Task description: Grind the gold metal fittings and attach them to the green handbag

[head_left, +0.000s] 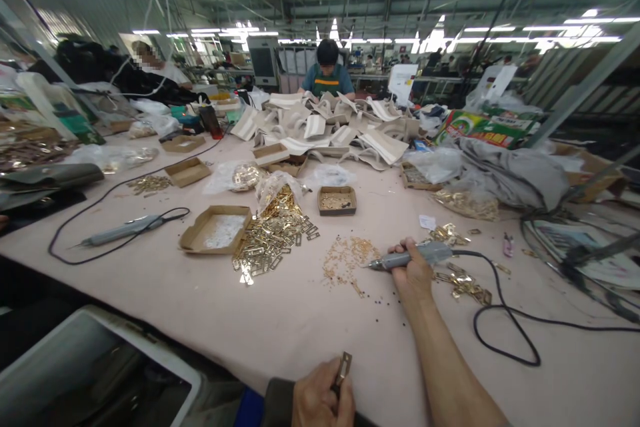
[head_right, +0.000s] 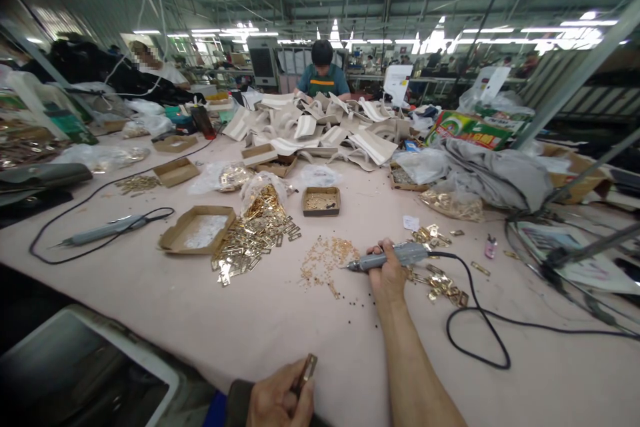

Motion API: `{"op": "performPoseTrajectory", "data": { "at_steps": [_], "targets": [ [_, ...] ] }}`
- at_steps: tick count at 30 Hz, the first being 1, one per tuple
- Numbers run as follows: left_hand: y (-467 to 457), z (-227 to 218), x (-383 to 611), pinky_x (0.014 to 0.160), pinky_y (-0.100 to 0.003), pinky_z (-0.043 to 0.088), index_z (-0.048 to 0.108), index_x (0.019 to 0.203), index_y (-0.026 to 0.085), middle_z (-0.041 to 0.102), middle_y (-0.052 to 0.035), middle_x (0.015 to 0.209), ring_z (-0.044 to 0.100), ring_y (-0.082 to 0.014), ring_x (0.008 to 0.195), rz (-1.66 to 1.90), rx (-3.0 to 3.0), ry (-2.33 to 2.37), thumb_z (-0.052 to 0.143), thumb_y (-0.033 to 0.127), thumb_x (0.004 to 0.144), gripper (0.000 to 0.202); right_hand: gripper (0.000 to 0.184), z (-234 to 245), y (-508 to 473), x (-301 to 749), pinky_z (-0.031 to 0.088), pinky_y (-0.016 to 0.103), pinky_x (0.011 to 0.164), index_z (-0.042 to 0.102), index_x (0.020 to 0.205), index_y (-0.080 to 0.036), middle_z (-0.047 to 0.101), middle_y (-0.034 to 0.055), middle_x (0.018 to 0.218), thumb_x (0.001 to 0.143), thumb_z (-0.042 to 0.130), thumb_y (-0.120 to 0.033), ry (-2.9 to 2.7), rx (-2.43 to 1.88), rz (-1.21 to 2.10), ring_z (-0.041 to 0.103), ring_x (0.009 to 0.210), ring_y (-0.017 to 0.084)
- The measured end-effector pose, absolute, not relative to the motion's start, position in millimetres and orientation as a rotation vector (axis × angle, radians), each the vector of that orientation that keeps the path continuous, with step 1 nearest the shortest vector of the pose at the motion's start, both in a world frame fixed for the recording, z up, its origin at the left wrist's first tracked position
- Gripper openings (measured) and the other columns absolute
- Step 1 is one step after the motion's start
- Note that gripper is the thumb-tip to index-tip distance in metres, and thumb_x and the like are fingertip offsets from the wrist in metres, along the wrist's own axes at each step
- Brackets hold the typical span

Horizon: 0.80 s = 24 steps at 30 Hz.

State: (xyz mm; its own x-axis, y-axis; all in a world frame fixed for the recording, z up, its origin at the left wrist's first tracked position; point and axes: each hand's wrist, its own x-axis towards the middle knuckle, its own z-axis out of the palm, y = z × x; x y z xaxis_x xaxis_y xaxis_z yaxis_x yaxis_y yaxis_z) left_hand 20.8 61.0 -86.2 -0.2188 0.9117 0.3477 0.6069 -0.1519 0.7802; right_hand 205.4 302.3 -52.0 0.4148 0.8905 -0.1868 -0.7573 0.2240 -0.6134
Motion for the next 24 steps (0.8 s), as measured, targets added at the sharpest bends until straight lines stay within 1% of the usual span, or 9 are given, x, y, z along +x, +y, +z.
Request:
{"op": "performPoseTrajectory", "data": {
  "at_steps": [4, 8, 10, 16, 20, 24],
  "targets": [
    [61, -85, 20, 0.053, -0.025, 0.051, 0.077, 0.097, 0.017, 0.068, -0.0063, 0.065, 0.059, -0.0162, 0.048, 1.302, 1.71, 1.763, 0.053, 0.028, 0.09, 0.027, 0.046, -53, 304, 205, 0.056, 0.024, 0.065, 0.056, 0.09, -0.019, 0.059, -0.007, 0.082, 0.063, 0.093, -0.02, -0.22, -0.701, 1.154, 0.055, 0.063, 0.006],
    [62, -82, 18, 0.054, -0.025, 0.052, 0.077, 0.096, 0.017, 0.069, -0.0059, 0.066, 0.061, -0.0164, 0.05, 1.3, 1.725, 1.767, 0.054, 0.026, 0.088, 0.025, 0.043, -51, 303, 207, 0.056, 0.025, 0.064, 0.056, 0.089, -0.02, 0.059, -0.0076, 0.08, 0.066, 0.092, -0.023, -0.221, -0.691, 1.169, 0.056, 0.062, 0.007],
    [62, -81, 17, 0.054, -0.025, 0.051, 0.076, 0.096, 0.017, 0.068, -0.0051, 0.065, 0.062, -0.0163, 0.05, 1.293, 1.766, 1.756, 0.054, 0.026, 0.089, 0.025, 0.041, -50, 302, 208, 0.056, 0.024, 0.063, 0.056, 0.089, -0.019, 0.059, -0.0072, 0.079, 0.066, 0.091, -0.021, -0.214, -0.687, 1.174, 0.055, 0.062, 0.007],
    [63, -71, 15, 0.043, -0.024, 0.04, 0.075, 0.096, 0.015, 0.066, -0.0038, 0.063, 0.056, -0.0141, 0.047, 1.25, 1.811, 1.73, 0.052, 0.026, 0.091, 0.026, 0.039, -47, 302, 209, 0.054, 0.024, 0.06, 0.058, 0.088, -0.018, 0.059, -0.0053, 0.08, 0.065, 0.089, -0.016, -0.172, -0.709, 1.151, 0.054, 0.063, 0.008],
    [63, -64, 16, 0.039, -0.024, 0.032, 0.075, 0.091, 0.016, 0.064, -0.0048, 0.063, 0.058, -0.015, 0.051, 1.218, 1.789, 1.734, 0.05, 0.025, 0.091, 0.026, 0.04, -47, 303, 209, 0.054, 0.024, 0.059, 0.057, 0.087, -0.017, 0.06, -0.0044, 0.08, 0.063, 0.089, -0.015, -0.155, -0.73, 1.135, 0.054, 0.063, 0.008],
    [61, -65, 17, 0.039, -0.024, 0.033, 0.075, 0.098, 0.017, 0.068, -0.0052, 0.066, 0.053, -0.0132, 0.045, 1.182, 1.767, 1.774, 0.051, 0.024, 0.09, 0.026, 0.042, -48, 303, 209, 0.054, 0.025, 0.059, 0.057, 0.087, -0.017, 0.059, -0.0048, 0.079, 0.061, 0.09, -0.016, -0.15, -0.737, 1.126, 0.054, 0.063, 0.008]
  ]
}}
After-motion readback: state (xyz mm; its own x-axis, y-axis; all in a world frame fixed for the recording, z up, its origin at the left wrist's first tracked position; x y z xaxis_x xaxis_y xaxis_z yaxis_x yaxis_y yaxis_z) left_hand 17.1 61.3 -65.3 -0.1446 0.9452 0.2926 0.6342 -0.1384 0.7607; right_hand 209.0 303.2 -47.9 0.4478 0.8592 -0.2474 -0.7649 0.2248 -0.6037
